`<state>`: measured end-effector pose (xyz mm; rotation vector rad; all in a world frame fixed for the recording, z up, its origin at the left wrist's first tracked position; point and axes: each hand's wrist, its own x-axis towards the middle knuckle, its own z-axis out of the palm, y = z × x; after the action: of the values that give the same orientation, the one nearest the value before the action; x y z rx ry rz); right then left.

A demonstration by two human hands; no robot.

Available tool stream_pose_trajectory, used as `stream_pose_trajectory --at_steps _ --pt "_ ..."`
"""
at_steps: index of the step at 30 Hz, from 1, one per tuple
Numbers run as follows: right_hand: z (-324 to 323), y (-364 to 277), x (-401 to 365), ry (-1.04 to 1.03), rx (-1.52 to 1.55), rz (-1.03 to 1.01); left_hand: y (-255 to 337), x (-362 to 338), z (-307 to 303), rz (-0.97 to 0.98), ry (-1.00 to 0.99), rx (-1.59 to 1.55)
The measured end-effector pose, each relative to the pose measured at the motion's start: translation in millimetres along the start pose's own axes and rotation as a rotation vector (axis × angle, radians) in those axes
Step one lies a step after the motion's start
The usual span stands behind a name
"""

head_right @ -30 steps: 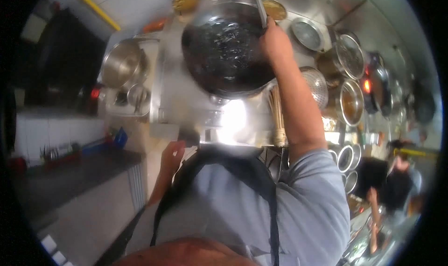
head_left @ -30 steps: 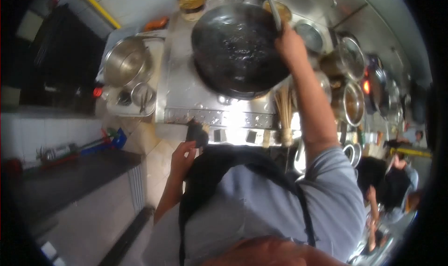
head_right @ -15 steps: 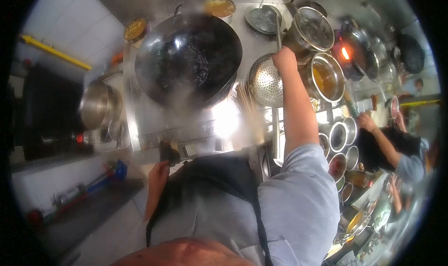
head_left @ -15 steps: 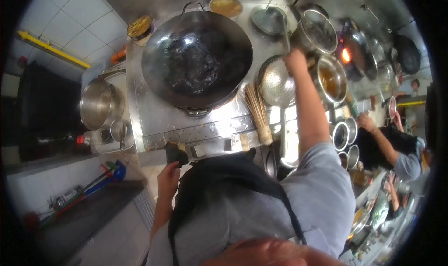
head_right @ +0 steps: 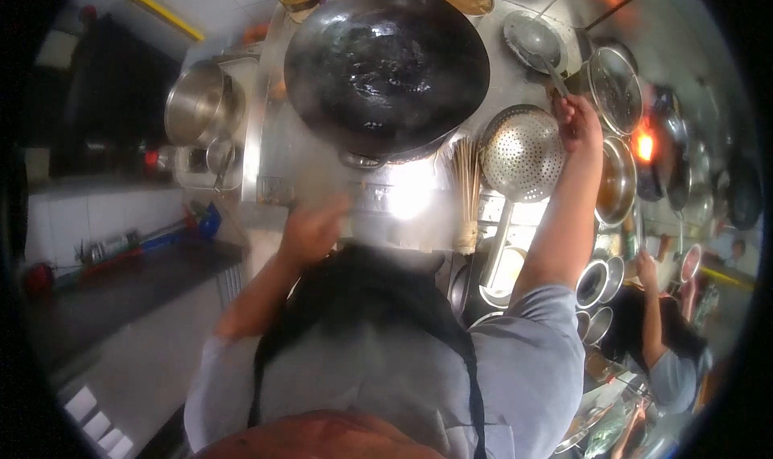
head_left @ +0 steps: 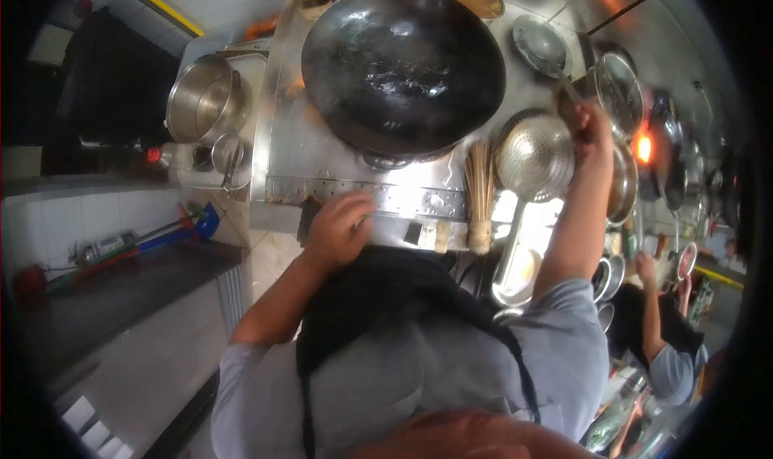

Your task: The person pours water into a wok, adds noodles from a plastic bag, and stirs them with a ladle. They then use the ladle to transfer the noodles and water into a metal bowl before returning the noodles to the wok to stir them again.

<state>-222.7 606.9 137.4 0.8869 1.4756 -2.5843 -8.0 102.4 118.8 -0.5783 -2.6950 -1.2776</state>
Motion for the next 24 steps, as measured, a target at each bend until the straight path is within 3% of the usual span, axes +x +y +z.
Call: stream_pose_trajectory --at_steps 1,3,11,24 --pt "0.8 0.8 -18.1 0.033 -0.048 -0.043 3.1 21.4 6.1 0.147 0.042 0.025" --pt "14.1 1.2 -70.2 0.023 -0.081 -0.038 -5.3 46.9 33.9 0.230 0.091 0.079" --pt "21.7 12.1 -199.2 -0.054 -0.246 -0.076 -39.4 71.8 83.1 0.286 0.155 0.101" --pt "54.7 53.7 -325.2 -0.088 -0.475 0.007 -38.9 67.1 73.1 0.313 0.175 0.077"
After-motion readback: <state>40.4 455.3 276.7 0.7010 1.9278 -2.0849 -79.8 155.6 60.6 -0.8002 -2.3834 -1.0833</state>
